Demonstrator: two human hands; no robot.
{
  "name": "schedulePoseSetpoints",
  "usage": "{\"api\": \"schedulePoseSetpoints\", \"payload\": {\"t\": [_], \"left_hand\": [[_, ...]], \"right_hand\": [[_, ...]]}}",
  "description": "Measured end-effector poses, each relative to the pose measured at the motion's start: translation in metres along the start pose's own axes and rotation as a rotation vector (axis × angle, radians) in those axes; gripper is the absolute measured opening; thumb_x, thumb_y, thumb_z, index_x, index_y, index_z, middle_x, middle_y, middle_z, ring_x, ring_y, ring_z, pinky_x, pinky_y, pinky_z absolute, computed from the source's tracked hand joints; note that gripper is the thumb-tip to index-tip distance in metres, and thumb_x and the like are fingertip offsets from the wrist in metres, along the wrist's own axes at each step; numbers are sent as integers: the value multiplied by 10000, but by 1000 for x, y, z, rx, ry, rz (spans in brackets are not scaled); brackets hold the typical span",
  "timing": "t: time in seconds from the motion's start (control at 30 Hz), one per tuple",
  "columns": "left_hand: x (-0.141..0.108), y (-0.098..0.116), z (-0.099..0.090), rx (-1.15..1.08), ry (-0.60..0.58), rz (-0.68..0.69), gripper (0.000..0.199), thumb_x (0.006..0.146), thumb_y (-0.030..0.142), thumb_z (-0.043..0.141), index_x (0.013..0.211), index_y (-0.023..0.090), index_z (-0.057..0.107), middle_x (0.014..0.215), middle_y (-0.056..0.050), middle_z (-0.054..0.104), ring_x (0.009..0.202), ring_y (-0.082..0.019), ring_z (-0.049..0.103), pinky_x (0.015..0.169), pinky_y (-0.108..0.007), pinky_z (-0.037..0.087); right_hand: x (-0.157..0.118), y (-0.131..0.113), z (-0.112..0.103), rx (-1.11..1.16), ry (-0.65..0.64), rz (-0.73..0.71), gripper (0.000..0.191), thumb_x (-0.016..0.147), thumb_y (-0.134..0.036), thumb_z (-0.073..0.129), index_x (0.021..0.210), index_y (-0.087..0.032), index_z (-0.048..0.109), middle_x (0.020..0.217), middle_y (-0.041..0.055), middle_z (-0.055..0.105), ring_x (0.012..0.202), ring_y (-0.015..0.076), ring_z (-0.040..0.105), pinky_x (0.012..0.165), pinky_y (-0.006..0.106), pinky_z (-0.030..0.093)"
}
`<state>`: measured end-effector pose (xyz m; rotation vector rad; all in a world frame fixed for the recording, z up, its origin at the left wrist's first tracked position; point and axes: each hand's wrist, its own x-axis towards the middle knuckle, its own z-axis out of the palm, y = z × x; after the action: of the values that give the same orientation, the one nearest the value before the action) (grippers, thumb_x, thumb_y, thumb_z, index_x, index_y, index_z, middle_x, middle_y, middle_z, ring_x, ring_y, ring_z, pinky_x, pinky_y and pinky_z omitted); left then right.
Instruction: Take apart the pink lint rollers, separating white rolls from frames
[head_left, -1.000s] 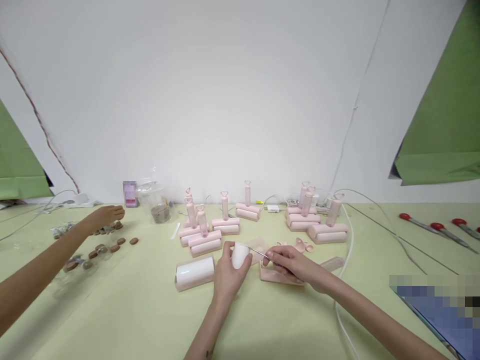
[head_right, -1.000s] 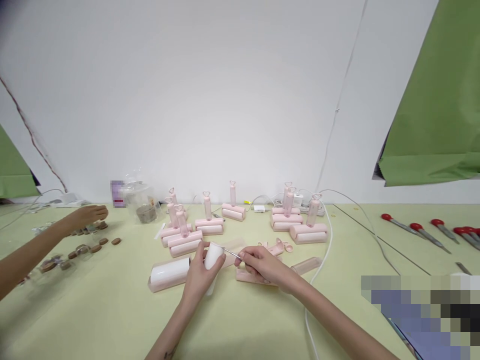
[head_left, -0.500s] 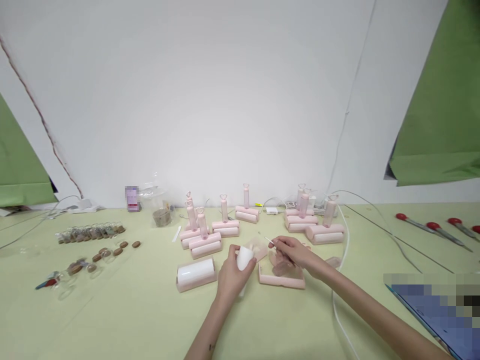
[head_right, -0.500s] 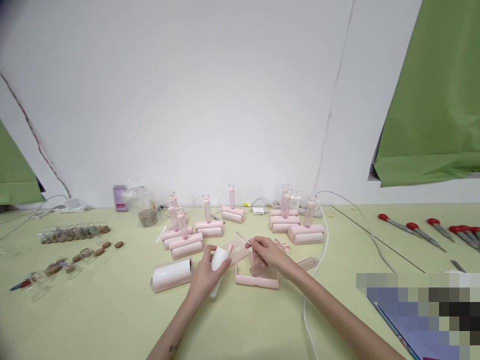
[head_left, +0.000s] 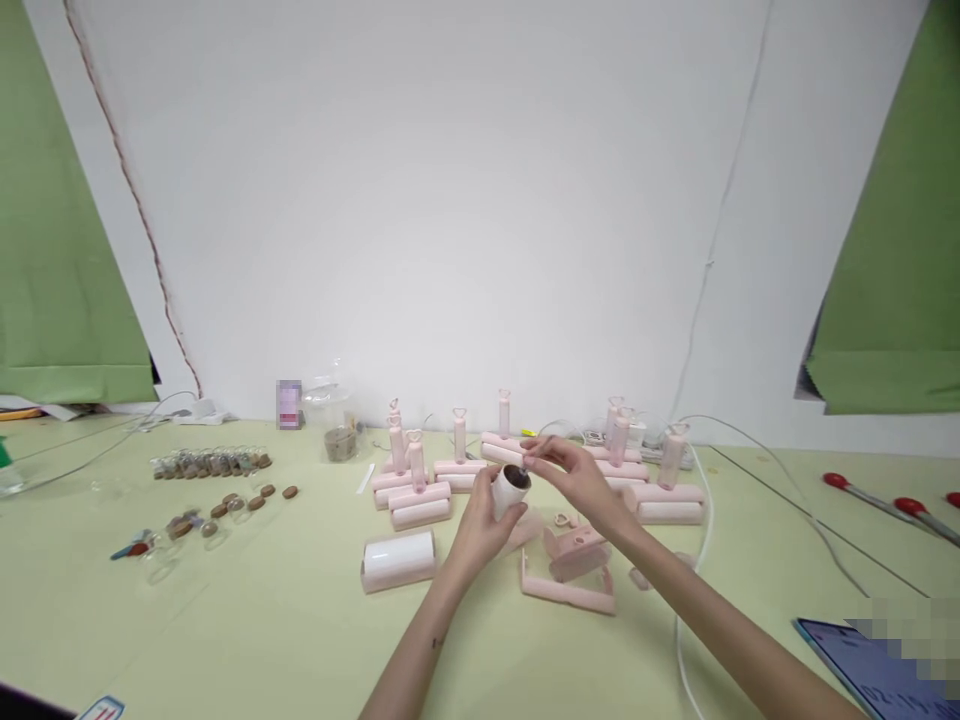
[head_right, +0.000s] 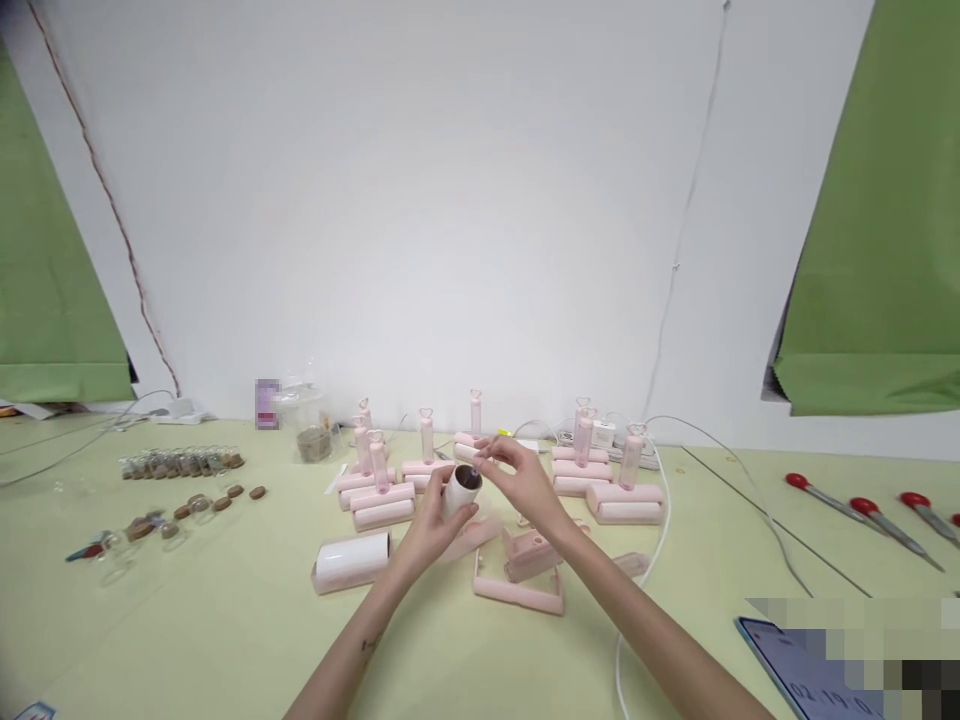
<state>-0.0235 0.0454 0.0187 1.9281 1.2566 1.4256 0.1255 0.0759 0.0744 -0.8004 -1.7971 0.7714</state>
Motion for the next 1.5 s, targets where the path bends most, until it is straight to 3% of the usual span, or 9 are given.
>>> {"api": "schedulePoseSetpoints", "payload": {"t": [0.2, 0.33, 0.4, 0.5, 0.63, 0.73, 0.97, 1.3, 1.5], "left_hand": [[4, -3, 2, -22, -75, 54, 408, 724, 166, 550, 1104, 196, 407, 1128, -57, 512, 1053, -197, 479, 905, -313, 366], [4, -5, 4, -8, -113, 53, 442, 724, 173, 566, 1134, 209, 405, 1180, -44, 504, 1103, -176, 453, 938, -287, 340], [7, -7, 3, 25, -72, 5, 438, 746, 224, 551, 1147, 201, 376, 1164, -55, 508, 1062, -176, 482, 901, -290, 367], [13, -10, -1, 115, 5, -91, 464, 784, 319, 498, 1186, 184, 309, 1098, -80, 532, 941, -186, 550, 787, -301, 425], [16, -13, 3, 321, -23, -138, 382, 767, 310, 501, 1117, 172, 435, 1049, -99, 583, 948, -238, 555, 791, -345, 417], [12, -14, 14, 515, -94, -154, 299, 724, 264, 537, 1001, 152, 556, 965, -127, 620, 945, -304, 541, 802, -414, 391], [11, -15, 28, 760, -213, -104, 258, 768, 172, 479, 1014, 153, 554, 994, -126, 582, 956, -281, 523, 787, -369, 398], [4, -24, 26, 763, -159, -3, 246, 887, 199, 316, 934, 190, 557, 947, -81, 587, 901, -201, 563, 753, -288, 433], [0, -33, 28, 736, -123, 17, 328, 877, 327, 363, 1154, 180, 457, 1125, -104, 523, 1044, -223, 483, 856, -335, 401]], "right_hand": [[28, 6, -6, -158, -461, 86, 149, 562, -175, 640, 444, -175, 549, 786, 22, 650, 744, 206, 571, 683, 307, 425], [25, 2, -14, -180, -474, 90, 210, 579, -257, 661, 454, -180, 511, 691, 2, 630, 654, 184, 557, 613, 286, 421], [14, -6, -19, -174, -340, 54, 192, 730, -366, 549, 640, -197, 556, 907, 34, 628, 848, 210, 554, 725, 311, 415], [-11, -20, -36, -52, 49, -24, 258, 898, -404, 263, 898, -239, 461, 1080, 53, 564, 1039, 192, 489, 852, 358, 374], [-40, -35, -68, 274, 655, -146, 153, 867, -413, 406, 849, -264, 434, 762, -2, 609, 771, 188, 585, 705, 341, 432], [-51, -43, -88, 351, 837, -235, 121, 818, -401, 499, 828, -281, 490, 608, -24, 559, 617, 191, 537, 619, 339, 414], [-53, -43, -86, 317, 709, -145, 137, 819, -403, 472, 839, -271, 504, 563, -4, 532, 559, 197, 512, 519, 321, 397], [-59, -36, -63, 249, 438, -150, 186, 880, -401, 382, 936, -235, 447, 584, -14, 532, 561, 164, 535, 504, 280, 399], [-61, -33, -57, 215, 378, -91, 192, 882, -416, 360, 931, -244, 429, 601, -8, 524, 644, 189, 568, 498, 268, 393]]}}
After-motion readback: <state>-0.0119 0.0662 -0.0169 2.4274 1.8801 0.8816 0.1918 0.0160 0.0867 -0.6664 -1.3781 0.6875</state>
